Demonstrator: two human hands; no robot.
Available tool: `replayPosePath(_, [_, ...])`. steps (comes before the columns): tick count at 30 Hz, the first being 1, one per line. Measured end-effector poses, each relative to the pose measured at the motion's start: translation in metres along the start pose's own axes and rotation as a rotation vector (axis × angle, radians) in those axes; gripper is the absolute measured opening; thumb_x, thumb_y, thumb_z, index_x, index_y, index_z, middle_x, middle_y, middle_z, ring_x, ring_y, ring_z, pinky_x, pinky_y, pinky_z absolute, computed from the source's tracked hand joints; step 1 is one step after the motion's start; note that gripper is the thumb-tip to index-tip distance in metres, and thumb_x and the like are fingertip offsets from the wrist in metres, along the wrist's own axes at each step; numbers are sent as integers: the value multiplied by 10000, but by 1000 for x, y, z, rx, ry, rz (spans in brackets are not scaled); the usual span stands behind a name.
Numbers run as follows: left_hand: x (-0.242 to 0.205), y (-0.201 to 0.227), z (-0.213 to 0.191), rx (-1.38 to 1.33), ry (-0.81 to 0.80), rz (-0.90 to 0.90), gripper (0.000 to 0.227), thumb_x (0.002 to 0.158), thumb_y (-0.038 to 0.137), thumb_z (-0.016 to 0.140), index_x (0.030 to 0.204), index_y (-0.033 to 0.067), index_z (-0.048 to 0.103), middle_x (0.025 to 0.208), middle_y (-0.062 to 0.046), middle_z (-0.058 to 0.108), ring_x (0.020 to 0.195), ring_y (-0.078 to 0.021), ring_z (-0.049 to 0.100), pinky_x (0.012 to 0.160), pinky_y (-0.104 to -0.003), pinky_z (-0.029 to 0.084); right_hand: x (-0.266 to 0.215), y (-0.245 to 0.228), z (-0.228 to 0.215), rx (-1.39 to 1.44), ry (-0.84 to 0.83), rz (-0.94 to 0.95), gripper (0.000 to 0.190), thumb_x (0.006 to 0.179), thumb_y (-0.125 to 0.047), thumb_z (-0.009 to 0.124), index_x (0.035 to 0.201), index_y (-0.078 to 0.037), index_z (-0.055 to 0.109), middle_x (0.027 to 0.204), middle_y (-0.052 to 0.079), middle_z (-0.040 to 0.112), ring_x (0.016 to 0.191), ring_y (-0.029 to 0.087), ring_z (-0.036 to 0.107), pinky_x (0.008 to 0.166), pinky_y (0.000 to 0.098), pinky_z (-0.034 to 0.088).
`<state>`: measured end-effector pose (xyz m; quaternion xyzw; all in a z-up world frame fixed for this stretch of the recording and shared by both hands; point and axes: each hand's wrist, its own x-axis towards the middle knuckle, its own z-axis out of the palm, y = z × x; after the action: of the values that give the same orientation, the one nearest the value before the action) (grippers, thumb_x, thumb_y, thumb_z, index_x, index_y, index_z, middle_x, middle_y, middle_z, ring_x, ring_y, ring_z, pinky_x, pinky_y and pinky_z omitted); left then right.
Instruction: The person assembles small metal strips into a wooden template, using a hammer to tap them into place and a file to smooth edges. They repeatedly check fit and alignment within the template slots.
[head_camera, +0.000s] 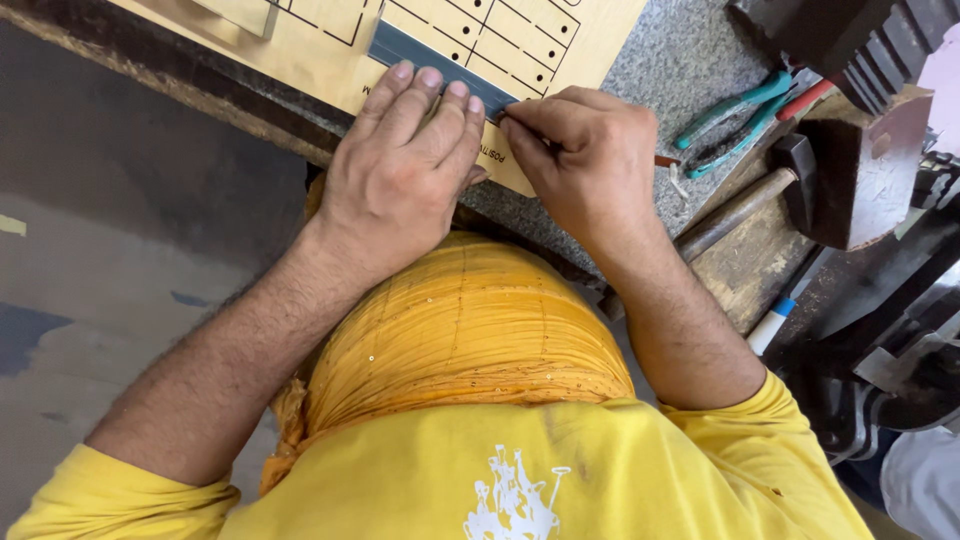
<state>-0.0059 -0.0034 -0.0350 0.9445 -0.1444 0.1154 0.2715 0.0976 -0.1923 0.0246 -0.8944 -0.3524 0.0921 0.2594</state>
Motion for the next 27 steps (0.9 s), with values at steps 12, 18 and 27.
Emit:
replayPosePath(12, [1, -4, -1, -35, 17, 11, 418, 1085, 262, 701, 1337, -72, 689, 1302, -227, 688, 1316, -382, 611, 1245, -514, 365, 3, 5, 2, -95, -23, -90, 76, 964, -93, 839, 978, -33, 794, 828, 69, 745, 724, 163, 730, 627, 296, 587])
replayPosePath(18, [6, -1, -6, -9, -3, 3, 363, 1057, 198, 694, 1299, -72, 697, 1278, -223, 697, 1286, -396, 623, 1208, -532, 415, 5, 0, 2, -84, 21, 15, 98, 976, -72, 819, 919, -37, 747, 816, 59, 708, 704, 165, 707, 606, 314, 566])
replayPosePath(27, [9, 2, -14, -63, -19, -19, 454, 1033, 271, 715, 1318, -81, 684, 1273, -221, 683, 1290, -394, 609, 1190, -534, 422, 0, -3, 0, -65, 48, -80, 71, 981, -53, 818, 1005, -39, 753, 869, 78, 699, 759, 222, 702, 659, 351, 556])
